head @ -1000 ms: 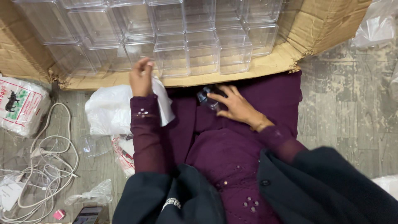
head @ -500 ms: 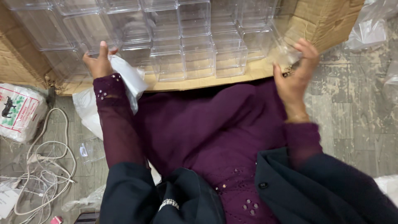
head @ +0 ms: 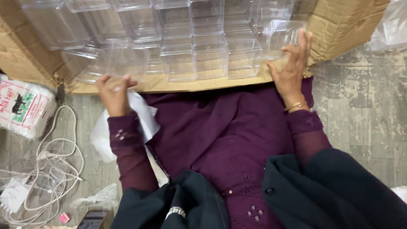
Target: The person sits on the floor in front of a cardboard tray of clear plastic boxes. They open a plastic bag, place a plastic box inside, seal the bag, and set the bagged box aside, repeating this for successive boxes.
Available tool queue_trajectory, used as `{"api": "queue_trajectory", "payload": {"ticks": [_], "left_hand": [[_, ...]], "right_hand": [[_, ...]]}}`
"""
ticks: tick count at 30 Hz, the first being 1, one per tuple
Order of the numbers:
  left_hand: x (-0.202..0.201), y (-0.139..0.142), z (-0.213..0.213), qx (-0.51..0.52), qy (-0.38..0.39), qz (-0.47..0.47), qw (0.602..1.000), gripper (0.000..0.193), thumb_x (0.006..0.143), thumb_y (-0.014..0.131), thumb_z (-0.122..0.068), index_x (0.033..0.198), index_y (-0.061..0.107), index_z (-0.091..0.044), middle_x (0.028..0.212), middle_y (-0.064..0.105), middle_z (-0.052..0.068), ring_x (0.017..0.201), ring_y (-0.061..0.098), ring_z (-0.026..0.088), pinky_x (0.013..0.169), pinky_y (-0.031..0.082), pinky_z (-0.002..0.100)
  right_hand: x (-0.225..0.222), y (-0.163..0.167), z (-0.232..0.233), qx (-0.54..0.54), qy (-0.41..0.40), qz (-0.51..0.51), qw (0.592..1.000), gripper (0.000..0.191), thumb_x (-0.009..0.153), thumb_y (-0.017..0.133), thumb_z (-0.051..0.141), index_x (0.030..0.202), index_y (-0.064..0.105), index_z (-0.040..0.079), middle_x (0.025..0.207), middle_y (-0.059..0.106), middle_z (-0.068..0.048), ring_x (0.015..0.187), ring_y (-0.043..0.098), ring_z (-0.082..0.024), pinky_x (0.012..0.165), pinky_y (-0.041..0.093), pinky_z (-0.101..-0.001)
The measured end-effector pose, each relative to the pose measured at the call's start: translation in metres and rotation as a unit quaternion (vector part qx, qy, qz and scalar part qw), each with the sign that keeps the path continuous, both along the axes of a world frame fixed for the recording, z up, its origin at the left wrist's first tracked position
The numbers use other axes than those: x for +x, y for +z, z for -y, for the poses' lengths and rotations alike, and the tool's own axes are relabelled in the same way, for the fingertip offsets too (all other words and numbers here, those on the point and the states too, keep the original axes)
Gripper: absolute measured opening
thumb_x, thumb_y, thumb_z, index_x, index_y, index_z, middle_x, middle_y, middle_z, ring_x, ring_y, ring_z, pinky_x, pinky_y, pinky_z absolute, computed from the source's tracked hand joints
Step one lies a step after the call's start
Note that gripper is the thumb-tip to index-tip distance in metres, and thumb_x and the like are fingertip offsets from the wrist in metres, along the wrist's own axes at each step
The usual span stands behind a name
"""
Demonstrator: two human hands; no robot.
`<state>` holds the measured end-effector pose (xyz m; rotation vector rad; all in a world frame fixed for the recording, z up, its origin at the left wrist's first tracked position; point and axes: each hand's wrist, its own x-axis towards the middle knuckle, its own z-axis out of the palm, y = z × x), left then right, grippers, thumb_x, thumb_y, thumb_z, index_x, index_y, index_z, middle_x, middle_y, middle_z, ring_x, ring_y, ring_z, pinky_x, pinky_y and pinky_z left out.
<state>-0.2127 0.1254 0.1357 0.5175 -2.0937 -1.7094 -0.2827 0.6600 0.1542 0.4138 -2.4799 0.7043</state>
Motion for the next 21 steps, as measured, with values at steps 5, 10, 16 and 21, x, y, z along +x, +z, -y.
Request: {"api": "queue_trajectory", "payload": {"ticks": [5,10,16,21], "left_hand": [[-0.021,-0.009,-0.012,-0.399,-0.035,0.163,0.902,0.05,0.084,0.092,-0.045,0.096,0.075,0.001,0.087,0.072,0.027,0.083,0.069,0.041,0.076,0.053,0.047],[-0.026,-0.01,-0.009,-0.41,-0.084,0.242,0.875,0.055,0.087,0.085,-0.049,0.1,0.074,0.004,0.088,0.071,0.029,0.087,0.068,0.044,0.079,0.051,0.05],[-0.008,0.005,0.031,-0.37,0.093,0.15,0.912,0.038,0.098,0.078,-0.023,0.131,0.067,-0.008,0.102,0.072,0.02,0.097,0.07,0.036,0.089,0.053,0.047],[0.001,0.026,0.065,-0.382,0.153,-0.044,0.91,0.088,0.09,0.085,0.002,0.161,0.034,-0.011,0.151,0.049,0.028,0.138,0.058,0.038,0.114,0.047,0.041]], "right_hand": [[0.013,0.002,-0.006,0.021,0.037,0.034,0.999,0.029,0.101,0.085,0.015,0.115,0.061,0.006,0.174,0.02,-0.023,0.161,0.019,-0.044,0.134,0.026,-0.0532],[0.038,0.01,-0.011,0.0,0.053,0.051,0.997,0.02,0.095,0.075,0.009,0.114,0.069,0.007,0.166,0.04,-0.02,0.154,0.035,-0.04,0.13,0.031,-0.0507],[-0.013,0.052,0.014,-0.086,0.013,-0.024,0.996,0.031,0.103,0.073,0.008,0.132,0.066,0.004,0.152,0.053,-0.016,0.149,0.045,-0.037,0.128,0.036,-0.0511],[-0.115,0.075,0.113,-0.14,0.134,0.076,0.978,0.039,0.105,0.072,0.026,0.132,0.062,0.0,0.133,0.06,-0.02,0.125,0.059,-0.036,0.103,0.053,-0.0455]]}}
